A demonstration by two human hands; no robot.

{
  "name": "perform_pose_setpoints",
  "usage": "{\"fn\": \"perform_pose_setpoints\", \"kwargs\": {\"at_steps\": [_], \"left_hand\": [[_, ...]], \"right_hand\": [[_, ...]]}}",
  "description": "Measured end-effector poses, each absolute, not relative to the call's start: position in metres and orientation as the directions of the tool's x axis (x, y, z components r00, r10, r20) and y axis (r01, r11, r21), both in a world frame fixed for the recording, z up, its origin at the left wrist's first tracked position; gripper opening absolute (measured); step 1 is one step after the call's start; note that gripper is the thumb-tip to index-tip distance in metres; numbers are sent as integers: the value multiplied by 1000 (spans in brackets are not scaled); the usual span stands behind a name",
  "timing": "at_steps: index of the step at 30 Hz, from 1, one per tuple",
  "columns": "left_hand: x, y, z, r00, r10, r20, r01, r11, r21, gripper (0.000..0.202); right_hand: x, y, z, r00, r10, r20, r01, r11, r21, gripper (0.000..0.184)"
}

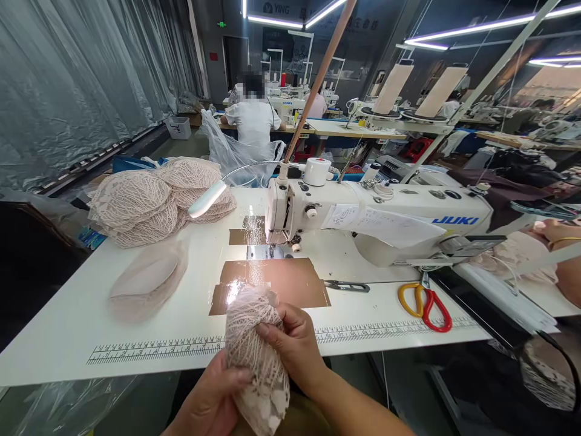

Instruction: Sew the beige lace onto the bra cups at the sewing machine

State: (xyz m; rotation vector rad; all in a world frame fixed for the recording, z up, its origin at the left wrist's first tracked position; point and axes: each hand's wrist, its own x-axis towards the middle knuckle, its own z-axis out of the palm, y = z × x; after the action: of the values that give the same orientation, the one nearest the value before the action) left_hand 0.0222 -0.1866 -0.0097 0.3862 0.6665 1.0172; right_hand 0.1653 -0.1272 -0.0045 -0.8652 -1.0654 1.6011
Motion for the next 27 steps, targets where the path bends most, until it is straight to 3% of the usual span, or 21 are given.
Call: {"fn": "perform_pose_setpoints", "kwargs": {"at_steps": [3,5,8,10,11,13,15,17,20,23,27], "left_hand": [[22,-192,-9,357,857,-372,-530,514,675,32],[8,-195,-11,383,855,-348,-407,495,768,3],[-21,-196,-10,437,875,-209,-183,314,931,34],[-37,-192,-1,376,919,-123,-85,166,982,22],[-42,-189,5,303,949,-86,-13,94,995,19],[-44,-180,17,172,985,-9,243,-34,969,50],[-39,-171,25,186,982,-17,415,-63,908,63],[-31,-164,28,282,954,-105,413,-22,910,48],[-20,-161,24,344,928,-147,361,14,932,28],[-18,-161,19,364,921,-140,319,18,948,25],[-20,-157,20,414,899,-140,215,53,975,28]], "right_hand": [[169,-119,-5,-189,979,-74,-469,-156,-869,30],[177,-110,-2,-123,989,-77,-554,-133,-822,29],[187,-102,4,-121,990,-69,-588,-127,-799,27],[189,-103,8,-245,969,-29,-503,-152,-851,24],[188,-106,9,-343,939,-8,-428,-164,-889,22],[183,-114,12,-529,848,32,-270,-132,-954,16],[177,-121,13,-610,790,66,-162,-43,-986,10],[173,-125,12,-593,800,92,-76,58,-995,2],[171,-124,11,-513,845,152,15,186,-982,9],[171,-121,11,-464,859,217,26,258,-966,13],[172,-120,12,-403,894,195,76,246,-966,14]]}}
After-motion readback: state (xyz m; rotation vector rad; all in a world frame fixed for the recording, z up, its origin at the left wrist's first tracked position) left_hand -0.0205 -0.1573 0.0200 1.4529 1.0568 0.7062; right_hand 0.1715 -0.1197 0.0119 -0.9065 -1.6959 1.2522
